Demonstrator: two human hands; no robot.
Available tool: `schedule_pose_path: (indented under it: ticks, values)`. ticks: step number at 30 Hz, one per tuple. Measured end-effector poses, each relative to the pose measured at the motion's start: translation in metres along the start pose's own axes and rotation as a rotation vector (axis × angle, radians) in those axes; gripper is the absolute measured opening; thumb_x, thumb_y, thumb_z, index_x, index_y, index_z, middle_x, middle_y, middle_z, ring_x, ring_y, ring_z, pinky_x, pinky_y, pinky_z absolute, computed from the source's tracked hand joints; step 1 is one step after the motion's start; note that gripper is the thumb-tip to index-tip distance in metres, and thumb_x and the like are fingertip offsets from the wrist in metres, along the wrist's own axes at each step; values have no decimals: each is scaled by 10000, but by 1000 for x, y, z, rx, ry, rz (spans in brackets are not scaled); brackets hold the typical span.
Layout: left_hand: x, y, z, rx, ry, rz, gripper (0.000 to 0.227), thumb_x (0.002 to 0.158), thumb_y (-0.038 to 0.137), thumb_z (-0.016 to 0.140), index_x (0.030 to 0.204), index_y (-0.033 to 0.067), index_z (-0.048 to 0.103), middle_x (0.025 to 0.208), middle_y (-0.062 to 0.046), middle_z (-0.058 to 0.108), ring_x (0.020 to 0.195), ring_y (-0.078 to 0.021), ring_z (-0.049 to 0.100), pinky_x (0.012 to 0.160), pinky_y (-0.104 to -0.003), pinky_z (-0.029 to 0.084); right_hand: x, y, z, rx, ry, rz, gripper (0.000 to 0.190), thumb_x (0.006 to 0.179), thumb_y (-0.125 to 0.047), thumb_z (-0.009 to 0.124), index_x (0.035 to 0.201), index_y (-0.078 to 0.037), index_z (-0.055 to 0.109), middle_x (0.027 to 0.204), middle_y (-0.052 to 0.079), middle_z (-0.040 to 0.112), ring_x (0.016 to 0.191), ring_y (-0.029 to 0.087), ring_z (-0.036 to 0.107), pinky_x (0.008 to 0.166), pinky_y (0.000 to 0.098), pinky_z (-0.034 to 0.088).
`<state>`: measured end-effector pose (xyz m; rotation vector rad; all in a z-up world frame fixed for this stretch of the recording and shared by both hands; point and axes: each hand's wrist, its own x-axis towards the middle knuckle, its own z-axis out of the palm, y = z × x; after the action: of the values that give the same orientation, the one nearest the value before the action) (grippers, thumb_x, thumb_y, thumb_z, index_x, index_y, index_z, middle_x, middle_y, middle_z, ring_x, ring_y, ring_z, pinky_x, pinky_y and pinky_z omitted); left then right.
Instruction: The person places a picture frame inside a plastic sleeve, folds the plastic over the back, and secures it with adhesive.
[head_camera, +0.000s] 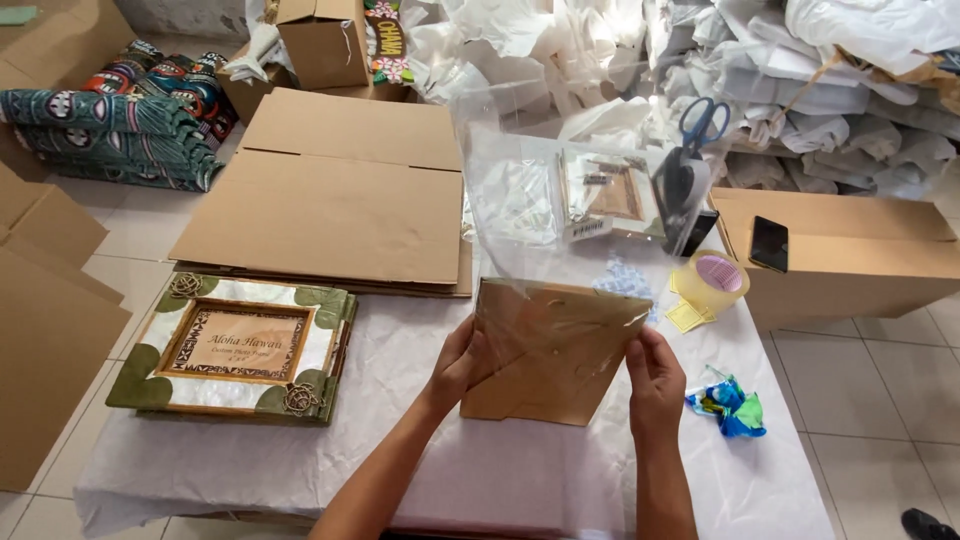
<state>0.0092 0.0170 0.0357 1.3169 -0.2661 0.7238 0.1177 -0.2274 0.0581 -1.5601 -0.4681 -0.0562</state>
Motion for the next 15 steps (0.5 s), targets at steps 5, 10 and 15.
schedule_pose_path:
  ticks: [5,10,15]
  values:
    - [-17,-4,-22,165,-101,-190,440,1090,426,427,1109,29,616,860,52,529,792,-84,461,722,-247,387,-18,29,-5,6,148,212,465,927,-257,688,1320,-13,642,1232,92,706,1145,182,647,998,315,544]
    - [-27,8,-26,155,-143,-274,410,1079,442,424,1180,55,516,741,39,483,700,-101,467,674,-248,388,-35,47,-8,9,117,237,457,929,-243,688,1322,-14,641,1210,86,711,1133,177,655,978,308,541]
    - [-40,0,-38,199,-147,-244,386,1092,457,401,1237,115,508,733,54,330,665,-95,316,648,-251,279,-47,31,-7,18,46,234,407,942,-258,673,1274,-25,649,1173,82,732,1091,175,678,954,295,540]
